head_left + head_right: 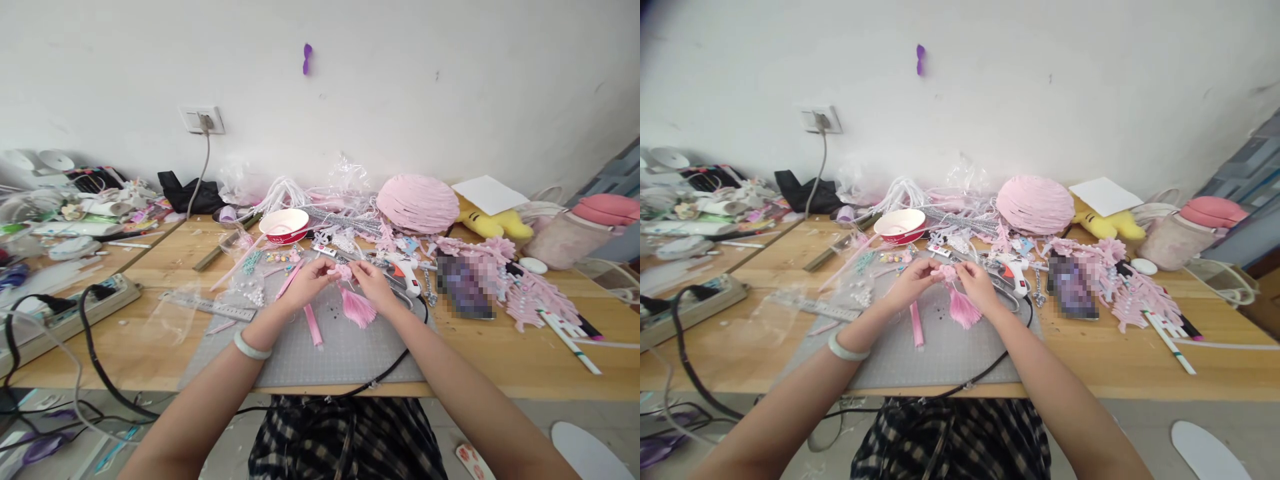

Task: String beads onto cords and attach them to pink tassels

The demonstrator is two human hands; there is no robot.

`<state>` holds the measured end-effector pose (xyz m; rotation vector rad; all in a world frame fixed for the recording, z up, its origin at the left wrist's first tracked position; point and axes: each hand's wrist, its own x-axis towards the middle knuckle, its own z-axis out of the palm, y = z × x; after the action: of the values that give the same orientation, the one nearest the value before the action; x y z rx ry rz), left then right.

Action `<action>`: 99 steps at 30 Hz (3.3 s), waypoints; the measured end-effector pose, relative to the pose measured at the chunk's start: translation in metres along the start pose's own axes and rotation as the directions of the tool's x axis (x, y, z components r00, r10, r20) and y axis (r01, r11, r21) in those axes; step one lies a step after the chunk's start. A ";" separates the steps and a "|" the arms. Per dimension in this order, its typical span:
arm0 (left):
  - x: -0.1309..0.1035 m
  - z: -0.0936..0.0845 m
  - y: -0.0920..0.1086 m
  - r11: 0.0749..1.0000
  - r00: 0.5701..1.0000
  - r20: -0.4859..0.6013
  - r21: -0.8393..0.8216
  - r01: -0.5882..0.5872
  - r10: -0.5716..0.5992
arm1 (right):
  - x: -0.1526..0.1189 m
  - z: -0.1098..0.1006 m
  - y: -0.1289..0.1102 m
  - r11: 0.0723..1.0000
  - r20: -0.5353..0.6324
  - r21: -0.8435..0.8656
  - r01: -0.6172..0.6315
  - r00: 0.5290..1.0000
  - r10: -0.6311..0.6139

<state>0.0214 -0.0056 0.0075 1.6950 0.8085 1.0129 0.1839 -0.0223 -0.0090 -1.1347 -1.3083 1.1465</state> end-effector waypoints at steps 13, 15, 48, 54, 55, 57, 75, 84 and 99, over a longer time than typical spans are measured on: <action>0.000 0.001 0.000 0.972 0.992 -0.046 -0.210 0.107 -0.119 | -0.001 -0.001 -0.007 0.982 0.137 0.174 -0.076 0.989 0.052; 0.001 0.002 -0.004 0.946 0.987 -0.029 -0.291 0.141 -0.155 | 0.000 -0.001 -0.006 0.973 0.141 0.212 -0.094 0.988 0.065; -0.001 -0.003 -0.001 0.985 0.996 0.001 -0.148 -0.086 0.087 | -0.011 -0.009 -0.021 0.967 0.014 -0.020 0.255 0.967 -0.255; -0.002 -0.004 0.002 0.988 0.988 -0.006 -0.022 -0.155 0.154 | -0.008 -0.014 -0.024 0.966 0.156 -0.090 0.244 0.961 -0.228; -0.002 -0.005 0.003 0.986 0.986 -0.023 -0.002 -0.164 0.164 | -0.008 -0.014 -0.025 0.966 0.166 -0.095 0.241 0.961 -0.223; -0.002 -0.005 0.003 0.984 0.983 -0.061 0.031 -0.173 0.175 | -0.008 -0.014 -0.025 0.964 0.162 -0.099 0.247 0.960 -0.230; -0.003 0.005 0.002 0.998 0.997 -0.082 -0.070 0.000 -0.006 | -0.014 0.002 -0.018 0.953 0.091 -0.133 0.271 0.961 -0.261; -0.004 0.006 0.004 0.998 0.997 -0.071 -0.060 -0.012 0.007 | -0.012 0.006 -0.005 0.990 0.047 -0.068 0.126 0.991 -0.123; -0.002 0.012 -0.001 0.869 0.983 -0.014 -0.471 0.153 -0.181 | -0.011 0.012 -0.014 0.993 0.029 0.088 0.077 0.996 -0.080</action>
<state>0.0316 -0.0115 0.0039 1.1655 0.6661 1.0405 0.1719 -0.0356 0.0033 -0.9969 -1.3034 1.1569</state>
